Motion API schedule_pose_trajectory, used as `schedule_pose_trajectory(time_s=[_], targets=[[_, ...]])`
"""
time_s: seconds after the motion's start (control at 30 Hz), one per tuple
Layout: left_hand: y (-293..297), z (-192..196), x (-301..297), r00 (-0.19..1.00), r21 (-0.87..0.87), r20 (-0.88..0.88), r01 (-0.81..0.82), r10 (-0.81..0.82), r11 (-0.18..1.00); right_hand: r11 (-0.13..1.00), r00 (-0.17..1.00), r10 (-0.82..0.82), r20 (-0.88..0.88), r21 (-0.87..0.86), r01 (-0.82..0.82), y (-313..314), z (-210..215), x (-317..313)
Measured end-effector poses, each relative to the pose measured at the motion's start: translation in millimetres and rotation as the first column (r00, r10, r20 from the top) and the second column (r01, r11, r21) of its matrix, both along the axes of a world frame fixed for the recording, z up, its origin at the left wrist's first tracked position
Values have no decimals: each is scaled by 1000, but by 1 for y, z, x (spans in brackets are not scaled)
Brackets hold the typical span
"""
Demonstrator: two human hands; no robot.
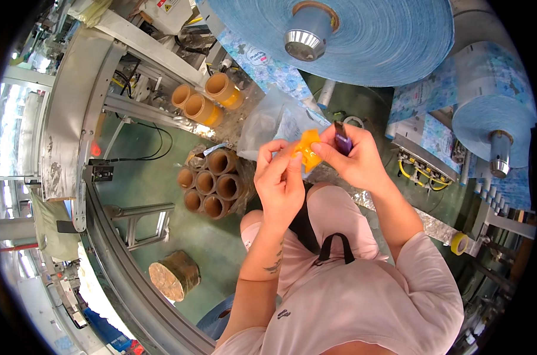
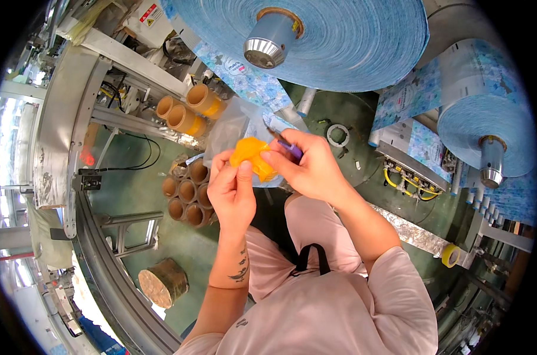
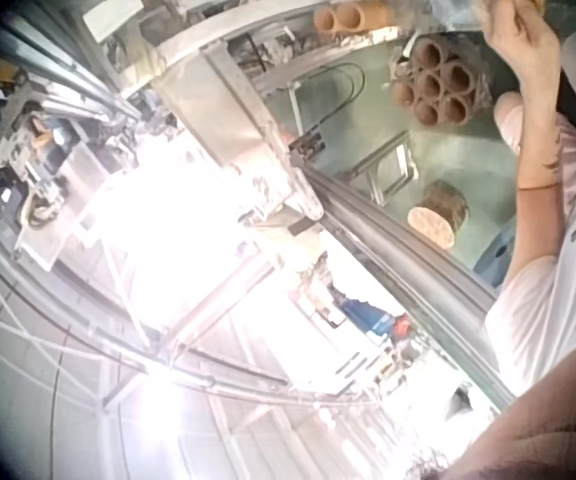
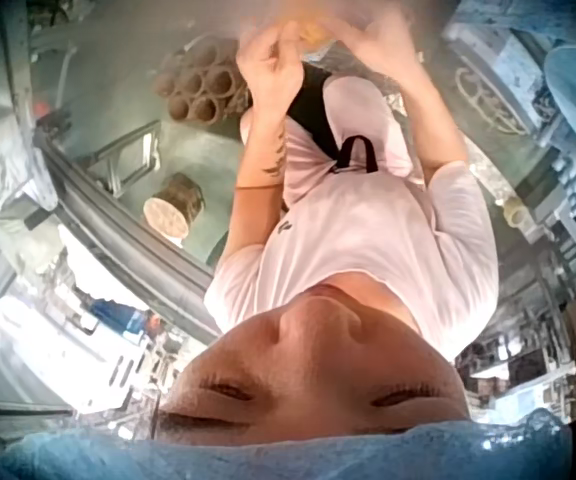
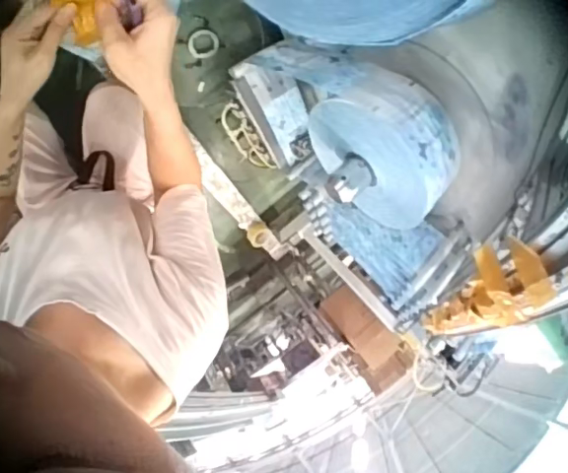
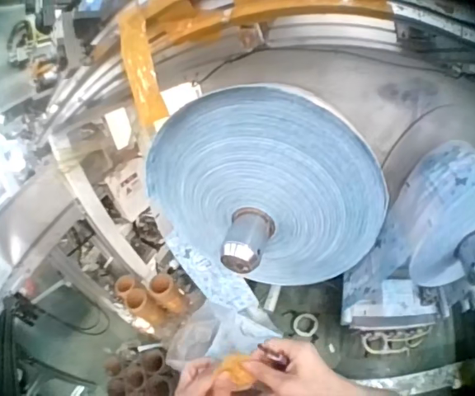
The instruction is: The person loads a large roll of patterned material onto a machine, secures it, and then uses a utility knife to cut and apply yellow tape to the material. They then walk to a large white bag filled with paper scraps and adjust its contents.
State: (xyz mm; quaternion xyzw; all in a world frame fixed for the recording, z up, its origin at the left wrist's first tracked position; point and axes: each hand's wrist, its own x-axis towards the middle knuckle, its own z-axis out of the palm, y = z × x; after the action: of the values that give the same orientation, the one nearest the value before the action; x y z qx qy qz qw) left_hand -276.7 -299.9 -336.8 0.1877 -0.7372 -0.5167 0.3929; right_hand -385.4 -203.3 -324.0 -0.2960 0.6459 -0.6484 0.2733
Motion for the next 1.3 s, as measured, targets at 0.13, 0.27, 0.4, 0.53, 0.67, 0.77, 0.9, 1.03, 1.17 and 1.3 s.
schedule_pose_trajectory(time_s=[0.13,0.27,0.4,0.53,0.67,0.77,0.9,1.03,1.17,1.3], targets=[[-3,4,4,984,352,-17,170,-176,920,999,998,37,43,3,-37,-3,5,-2],[-9,12,5,943,476,-92,325,-321,817,999,995,32,91,35,-35,-1,5,-3],[-14,7,12,916,404,-25,376,-401,834,997,999,-14,34,82,11,2,9,2],[-21,14,17,896,362,-127,441,-425,821,995,1000,-25,17,97,23,-1,3,5],[-8,16,10,957,249,-119,288,-266,925,993,997,-72,15,94,71,-5,2,6],[0,6,9,995,23,-104,10,-7,1000,995,995,-88,41,59,86,-9,-1,11],[-3,-9,8,992,-65,-115,46,-53,997,995,998,-65,23,74,64,-8,2,14],[-5,-10,10,985,215,-115,150,-128,965,997,998,-59,-23,42,60,-6,0,16],[-19,-10,18,976,218,-84,212,-198,953,998,998,-36,-46,45,38,-6,-1,16],[-14,2,12,968,248,-145,236,-205,939,999,999,-52,11,4,52,-6,-4,16]])
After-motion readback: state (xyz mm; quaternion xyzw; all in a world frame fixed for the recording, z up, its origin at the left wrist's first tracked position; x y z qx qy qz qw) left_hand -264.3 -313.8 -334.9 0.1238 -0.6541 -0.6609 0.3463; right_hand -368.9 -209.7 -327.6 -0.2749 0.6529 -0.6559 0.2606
